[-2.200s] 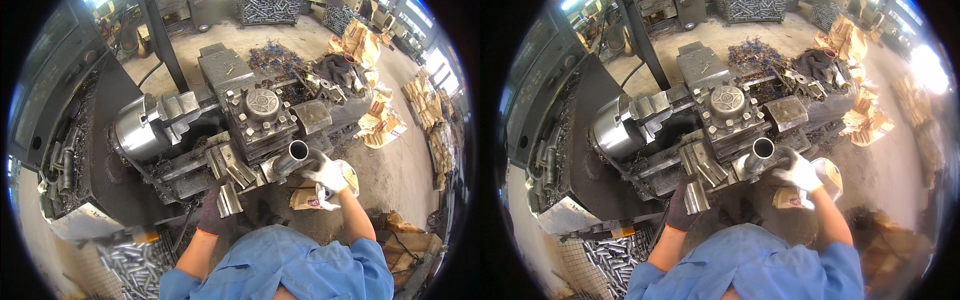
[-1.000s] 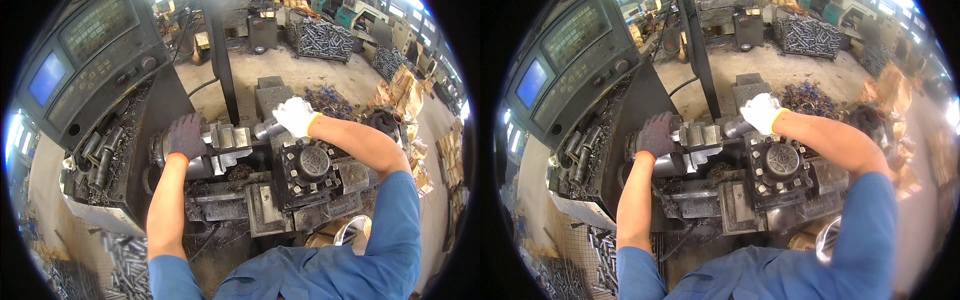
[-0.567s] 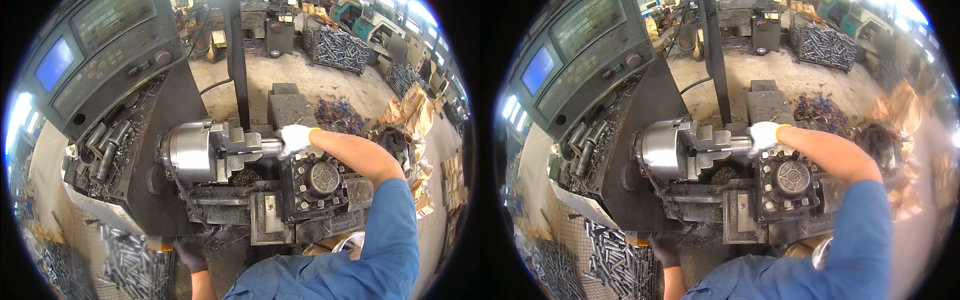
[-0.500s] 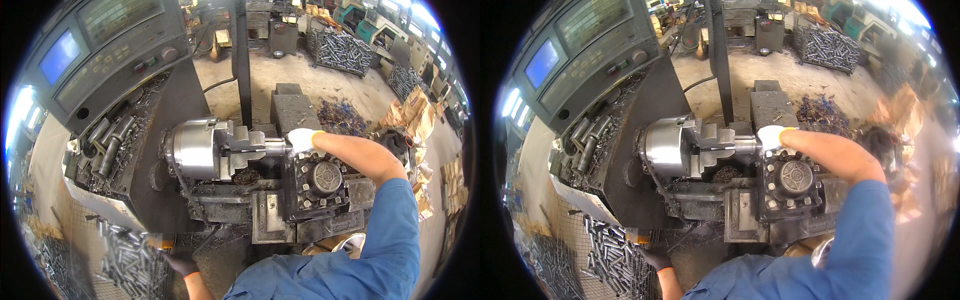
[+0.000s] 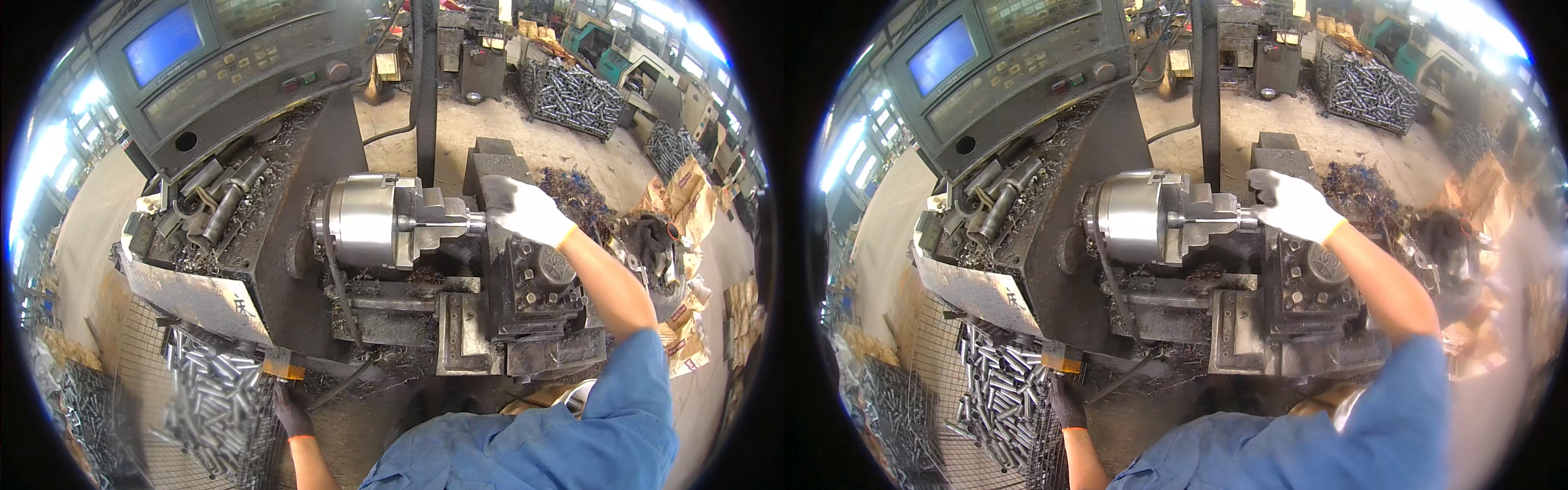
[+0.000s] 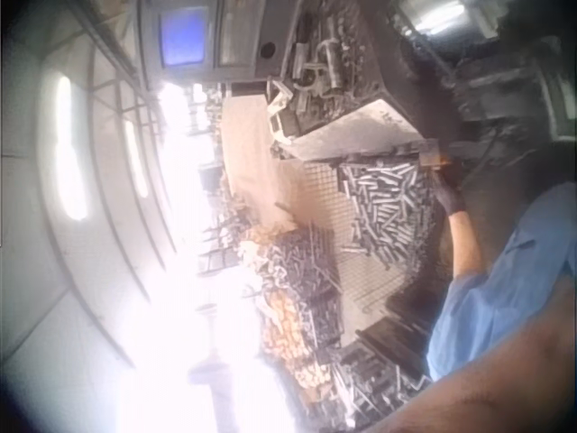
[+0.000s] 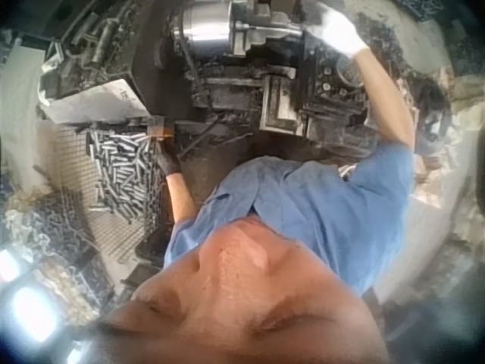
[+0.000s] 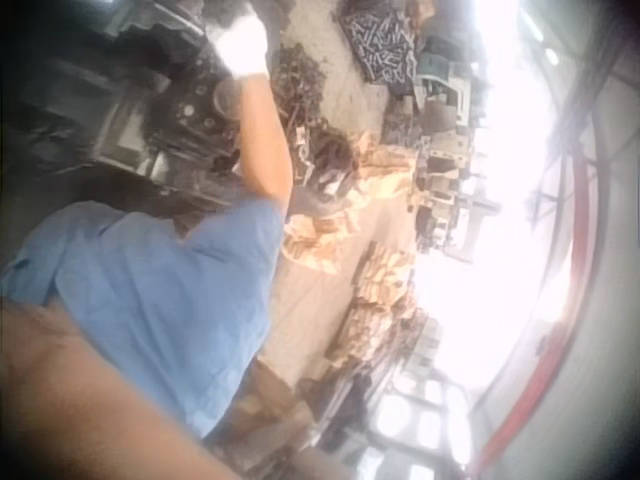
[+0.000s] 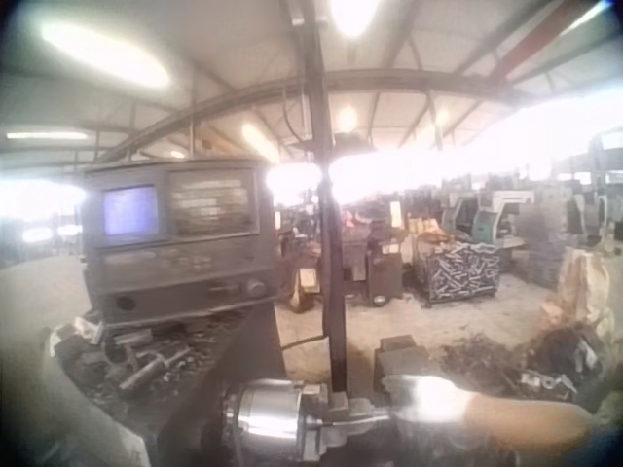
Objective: The person repeatedly picks metal tubes from a wire basket, inserts them into a lathe chuck, operates the machine, removes the processed tubes, and places them into a collection bin. The cycle repeats continuously throughout the clip.
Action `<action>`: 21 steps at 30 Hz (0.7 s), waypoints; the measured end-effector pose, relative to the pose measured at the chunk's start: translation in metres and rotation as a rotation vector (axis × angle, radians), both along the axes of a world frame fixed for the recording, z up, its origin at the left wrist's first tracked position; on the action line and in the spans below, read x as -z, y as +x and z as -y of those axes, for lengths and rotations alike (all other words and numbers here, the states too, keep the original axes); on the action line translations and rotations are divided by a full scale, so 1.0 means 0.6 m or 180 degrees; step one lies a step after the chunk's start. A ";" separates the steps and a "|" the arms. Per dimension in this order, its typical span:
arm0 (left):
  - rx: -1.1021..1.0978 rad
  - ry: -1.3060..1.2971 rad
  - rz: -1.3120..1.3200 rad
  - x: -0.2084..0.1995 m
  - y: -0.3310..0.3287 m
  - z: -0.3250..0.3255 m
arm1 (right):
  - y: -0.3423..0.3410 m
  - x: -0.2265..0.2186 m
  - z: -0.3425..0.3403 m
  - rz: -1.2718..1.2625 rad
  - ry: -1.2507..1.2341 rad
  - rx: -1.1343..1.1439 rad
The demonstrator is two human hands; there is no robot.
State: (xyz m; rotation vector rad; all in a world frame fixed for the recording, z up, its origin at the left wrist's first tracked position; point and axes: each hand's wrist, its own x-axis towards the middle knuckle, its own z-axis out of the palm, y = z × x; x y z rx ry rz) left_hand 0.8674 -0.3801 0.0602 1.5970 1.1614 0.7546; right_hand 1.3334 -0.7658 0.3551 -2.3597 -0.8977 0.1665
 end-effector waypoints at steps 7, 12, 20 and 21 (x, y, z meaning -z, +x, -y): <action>0.0202 0.2415 0.0449 -0.232 0.122 0.098 | -0.253 0.007 0.157 0.1410 0.1204 0.0265; 0.0952 0.3852 0.0226 -0.434 0.400 0.083 | -0.311 0.084 0.211 0.0449 0.1751 0.0407; 0.0688 0.3258 -0.1544 -0.620 0.734 -0.007 | -0.350 0.142 0.245 -0.1136 0.1455 0.0841; 0.0667 0.3451 -0.1387 -0.629 0.734 -0.006 | -0.356 0.145 0.246 -0.1286 0.1491 0.0869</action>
